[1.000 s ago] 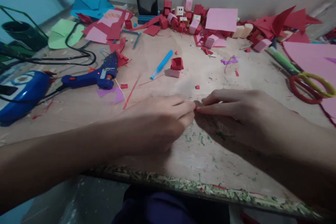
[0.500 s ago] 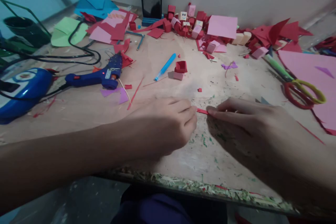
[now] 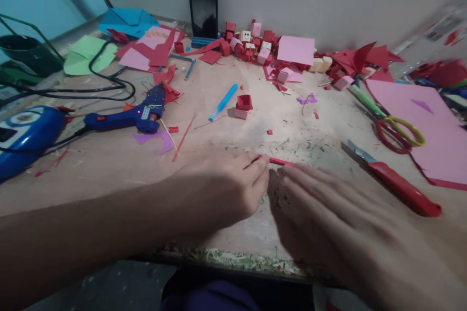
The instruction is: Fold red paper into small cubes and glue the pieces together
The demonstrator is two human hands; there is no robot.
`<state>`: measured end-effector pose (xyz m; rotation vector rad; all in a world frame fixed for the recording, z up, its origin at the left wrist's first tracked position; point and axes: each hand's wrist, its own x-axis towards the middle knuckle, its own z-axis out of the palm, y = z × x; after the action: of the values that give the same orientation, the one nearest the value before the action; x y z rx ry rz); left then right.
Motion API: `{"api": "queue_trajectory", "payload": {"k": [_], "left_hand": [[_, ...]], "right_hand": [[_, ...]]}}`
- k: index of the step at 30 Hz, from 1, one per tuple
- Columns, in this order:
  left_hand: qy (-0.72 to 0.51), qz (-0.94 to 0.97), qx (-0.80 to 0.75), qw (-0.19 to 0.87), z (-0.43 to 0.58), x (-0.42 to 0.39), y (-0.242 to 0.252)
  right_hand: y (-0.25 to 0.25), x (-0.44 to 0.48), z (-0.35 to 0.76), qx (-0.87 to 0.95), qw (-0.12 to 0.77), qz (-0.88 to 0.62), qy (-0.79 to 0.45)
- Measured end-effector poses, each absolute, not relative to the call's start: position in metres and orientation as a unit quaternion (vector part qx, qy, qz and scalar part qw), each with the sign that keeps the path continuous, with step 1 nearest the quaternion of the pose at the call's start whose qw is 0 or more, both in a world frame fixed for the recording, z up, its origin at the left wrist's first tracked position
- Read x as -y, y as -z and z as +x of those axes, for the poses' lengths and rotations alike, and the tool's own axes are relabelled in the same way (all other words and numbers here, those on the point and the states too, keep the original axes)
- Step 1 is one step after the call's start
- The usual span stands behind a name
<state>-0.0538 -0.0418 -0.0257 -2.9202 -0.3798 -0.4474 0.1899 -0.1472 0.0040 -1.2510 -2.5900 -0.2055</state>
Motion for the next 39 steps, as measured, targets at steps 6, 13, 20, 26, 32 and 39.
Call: {"api": "queue_trajectory", "payload": {"k": [6,13,20,26,32,39], "left_hand": [[0.203,-0.959,0.074,0.186,-0.053,0.042,0.029],[0.233,-0.95,0.081,0.19,-0.051,0.041,0.033],[0.231,-0.95,0.099,0.186,-0.053,0.043,0.035],[0.215,-0.958,0.105,0.157,-0.052,0.044,0.034],[0.175,-0.968,0.123,0.134,-0.052,0.043,0.034],[0.136,-0.979,0.092,0.123,-0.053,0.045,0.027]], "right_hand": [[0.007,0.146,0.168,0.891,0.088,-0.438,0.08],[0.006,0.14,0.167,0.881,0.102,-0.453,0.093],[0.009,0.137,0.165,0.876,0.108,-0.462,0.092],[0.011,0.143,0.166,0.855,0.093,-0.502,0.091],[0.016,0.147,0.169,0.846,0.068,-0.518,0.103],[0.011,0.147,0.172,0.853,0.029,-0.505,0.127]]}}
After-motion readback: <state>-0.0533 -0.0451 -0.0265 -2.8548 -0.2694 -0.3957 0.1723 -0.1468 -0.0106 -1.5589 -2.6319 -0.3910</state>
